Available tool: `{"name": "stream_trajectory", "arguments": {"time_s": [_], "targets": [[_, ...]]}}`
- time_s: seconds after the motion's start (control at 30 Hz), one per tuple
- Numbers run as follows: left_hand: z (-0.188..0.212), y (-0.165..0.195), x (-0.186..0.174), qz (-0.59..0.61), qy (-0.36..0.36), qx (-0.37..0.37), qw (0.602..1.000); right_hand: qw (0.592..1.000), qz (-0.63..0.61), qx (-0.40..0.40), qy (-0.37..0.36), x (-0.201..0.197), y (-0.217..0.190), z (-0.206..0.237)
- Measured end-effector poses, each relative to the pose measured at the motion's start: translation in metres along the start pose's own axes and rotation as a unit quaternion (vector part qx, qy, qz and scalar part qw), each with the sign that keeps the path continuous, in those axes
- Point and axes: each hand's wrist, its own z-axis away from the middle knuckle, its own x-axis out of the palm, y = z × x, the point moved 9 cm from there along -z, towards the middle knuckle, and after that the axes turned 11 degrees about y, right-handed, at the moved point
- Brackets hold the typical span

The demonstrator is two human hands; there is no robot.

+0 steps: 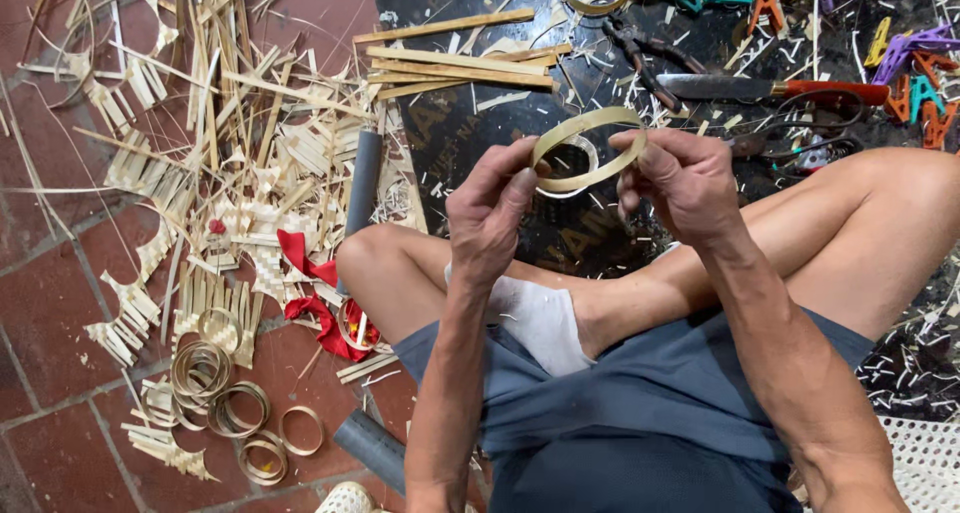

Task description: The person sits on the floor assembling woven bamboo lampshades. They fit a perforated woven cane sheet around a bamboo ring, apply glue from a squeeze bottle to the rim, press the weave into place, and later trim and shape thin bamboo strips with a small knife.

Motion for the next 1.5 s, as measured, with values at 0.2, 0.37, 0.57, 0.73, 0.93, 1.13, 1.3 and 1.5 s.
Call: {"name": "stream_trajectory", "arguments": {"time_s": [0.2,0.37,0.57,0.73,0.93,1.13,1.3,1.5], "targets": [[0.004,0.025,0.005,-0.147,-0.092,0.112,0.978,0.996,0.007,0.085,0.024,0.003,-0.003,-0.015],[-0.005,-0.017,-0.014,-0.064,-0.014,-0.021,0.998,0.925,0.353,-0.119,0.072,0.008,-0.021,-0.025],[-0.006,-0.095,-0.041,-0.100,0.117,-0.169,0.973,0.752,0.549,-0.364,0.013,0.038,-0.006,-0.012],[-0.007,-0.078,-0.038,-0.367,0.092,0.042,0.925,0.790,0.492,-0.366,-0.005,0.040,0.008,-0.015],[-0.011,-0.082,-0.033,-0.399,0.113,0.060,0.908,0.701,0.599,-0.379,0.076,0.035,0.016,-0.016],[-0.010,-0.087,-0.031,-0.380,0.101,0.059,0.918,0.732,0.571,-0.364,0.076,0.024,0.034,-0.025],[-0.015,-0.135,-0.054,-0.231,0.106,-0.162,0.954,0.759,0.543,-0.354,0.060,0.022,0.039,-0.036],[-0.033,-0.157,-0.059,-0.092,0.014,-0.206,0.974,0.765,0.538,-0.353,-0.029,0.029,0.036,-0.046]]}}
